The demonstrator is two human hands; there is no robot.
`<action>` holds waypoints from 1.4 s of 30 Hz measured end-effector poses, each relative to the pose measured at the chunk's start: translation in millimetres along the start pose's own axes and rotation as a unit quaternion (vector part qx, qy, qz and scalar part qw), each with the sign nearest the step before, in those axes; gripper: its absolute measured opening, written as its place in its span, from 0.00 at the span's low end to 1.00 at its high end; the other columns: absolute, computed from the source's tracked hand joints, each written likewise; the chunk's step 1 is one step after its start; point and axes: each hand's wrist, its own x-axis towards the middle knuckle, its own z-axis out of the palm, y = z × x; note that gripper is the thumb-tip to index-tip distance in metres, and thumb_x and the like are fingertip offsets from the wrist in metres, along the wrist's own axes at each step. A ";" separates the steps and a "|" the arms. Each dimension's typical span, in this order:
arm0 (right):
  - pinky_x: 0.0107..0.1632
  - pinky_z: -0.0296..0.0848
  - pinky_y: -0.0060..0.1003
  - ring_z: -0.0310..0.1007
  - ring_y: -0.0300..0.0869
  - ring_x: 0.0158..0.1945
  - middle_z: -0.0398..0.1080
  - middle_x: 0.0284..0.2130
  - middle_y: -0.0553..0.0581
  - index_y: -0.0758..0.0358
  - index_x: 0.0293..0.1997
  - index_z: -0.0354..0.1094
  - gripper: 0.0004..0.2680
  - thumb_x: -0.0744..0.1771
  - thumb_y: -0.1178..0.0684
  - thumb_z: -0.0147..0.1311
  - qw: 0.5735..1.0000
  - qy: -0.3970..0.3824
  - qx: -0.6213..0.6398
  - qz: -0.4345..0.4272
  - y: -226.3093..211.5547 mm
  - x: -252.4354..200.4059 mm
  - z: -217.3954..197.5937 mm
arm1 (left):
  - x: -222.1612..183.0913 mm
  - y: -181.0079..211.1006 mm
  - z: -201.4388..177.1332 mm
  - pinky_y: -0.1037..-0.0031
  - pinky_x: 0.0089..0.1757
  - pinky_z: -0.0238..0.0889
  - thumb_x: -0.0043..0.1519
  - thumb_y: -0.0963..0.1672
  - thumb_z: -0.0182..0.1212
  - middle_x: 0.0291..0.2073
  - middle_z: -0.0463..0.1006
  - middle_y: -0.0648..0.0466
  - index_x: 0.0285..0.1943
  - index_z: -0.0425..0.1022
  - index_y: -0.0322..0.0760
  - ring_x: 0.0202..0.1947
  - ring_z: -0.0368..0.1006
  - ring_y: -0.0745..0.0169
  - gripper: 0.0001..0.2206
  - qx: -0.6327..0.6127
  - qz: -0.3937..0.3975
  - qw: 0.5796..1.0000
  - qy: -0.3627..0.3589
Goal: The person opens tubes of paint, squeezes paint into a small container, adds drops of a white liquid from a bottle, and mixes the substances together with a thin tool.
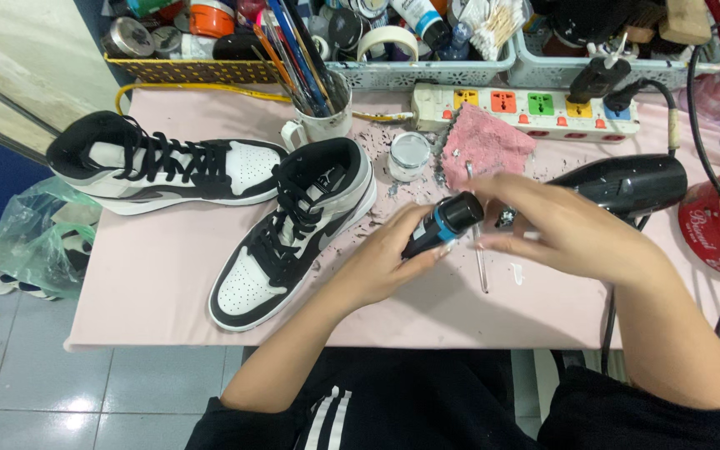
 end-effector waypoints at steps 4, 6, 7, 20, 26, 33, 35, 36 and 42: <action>0.38 0.78 0.39 0.81 0.47 0.37 0.78 0.41 0.58 0.64 0.53 0.69 0.15 0.63 0.52 0.62 0.998 -0.068 0.019 0.000 1.6 -1.4 -11.8 | -3.3 18.7 -12.7 0.64 0.52 0.66 0.66 0.47 0.61 0.54 0.72 0.43 0.69 0.62 0.31 0.53 0.74 0.48 0.25 -0.009 0.007 0.996 -0.094; 0.40 0.79 0.35 0.79 0.42 0.37 0.77 0.41 0.51 0.52 0.61 0.67 0.18 0.65 0.47 0.62 0.953 -0.219 -0.107 0.180 -1.2 1.7 -15.6 | -6.1 28.6 -16.1 0.64 0.51 0.67 0.65 0.48 0.61 0.54 0.72 0.44 0.68 0.64 0.32 0.52 0.74 0.48 0.25 0.048 0.012 0.996 -0.068; 0.41 0.80 0.33 0.78 0.40 0.37 0.77 0.41 0.48 0.46 0.66 0.66 0.19 0.66 0.45 0.62 0.904 -0.288 -0.167 0.267 -3.3 3.2 -16.9 | -5.7 31.8 -17.8 0.64 0.51 0.67 0.66 0.49 0.61 0.53 0.72 0.44 0.68 0.63 0.32 0.52 0.74 0.48 0.25 0.032 0.005 0.996 -0.085; 0.35 0.72 0.50 0.76 0.60 0.30 0.75 0.25 0.65 0.61 0.46 0.71 0.11 0.68 0.45 0.54 0.973 -0.069 -0.123 0.183 -9.0 2.9 8.1 | 1.3 32.9 -8.2 0.60 0.39 0.68 0.63 0.50 0.63 0.49 0.74 0.43 0.62 0.66 0.32 0.45 0.76 0.42 0.23 0.252 0.025 0.967 -0.014; 0.37 0.72 0.49 0.75 0.60 0.37 0.73 0.37 0.64 0.67 0.53 0.62 0.16 0.66 0.45 0.56 0.996 0.064 -0.033 -0.059 9.6 -11.6 22.9 | -2.6 28.0 -17.1 0.68 0.39 0.70 0.69 0.51 0.56 0.41 0.75 0.46 0.68 0.64 0.30 0.38 0.75 0.57 0.25 -0.069 -0.055 0.982 -0.169; 0.40 0.73 0.47 0.74 0.54 0.38 0.71 0.40 0.63 0.63 0.56 0.60 0.19 0.67 0.42 0.58 0.951 0.088 0.084 -0.285 19.7 -21.3 23.2 | -14.5 34.5 -12.3 0.77 0.31 0.60 0.75 0.50 0.54 0.35 0.71 0.48 0.63 0.62 0.22 0.28 0.66 0.67 0.23 -0.644 -0.192 0.634 -0.383; 0.42 0.73 0.47 0.75 0.52 0.40 0.72 0.42 0.62 0.62 0.58 0.60 0.20 0.66 0.41 0.58 0.944 0.073 0.104 -0.303 14.5 -22.0 18.5 | -17.3 34.0 -4.3 0.79 0.27 0.56 0.73 0.52 0.55 0.33 0.69 0.50 0.62 0.61 0.22 0.26 0.64 0.69 0.25 -0.714 -0.208 0.537 -0.398; 0.45 0.74 0.47 0.76 0.51 0.42 0.73 0.43 0.62 0.61 0.59 0.60 0.20 0.66 0.41 0.59 0.944 0.059 0.113 -0.303 12.2 -22.1 14.3 | -18.1 32.7 1.0 0.80 0.26 0.54 0.72 0.53 0.55 0.32 0.68 0.51 0.62 0.60 0.22 0.24 0.63 0.70 0.26 -0.746 -0.215 0.485 -0.403; 0.60 0.76 0.53 0.76 0.55 0.59 0.75 0.52 0.63 0.55 0.54 0.72 0.10 0.68 0.50 0.62 0.931 -0.035 0.231 -0.280 15.9 -12.1 -8.4 | -13.6 14.4 15.5 0.82 0.20 0.50 0.71 0.54 0.55 0.27 0.65 0.53 0.55 0.60 0.23 0.18 0.60 0.74 0.26 -0.814 -0.228 0.336 -0.415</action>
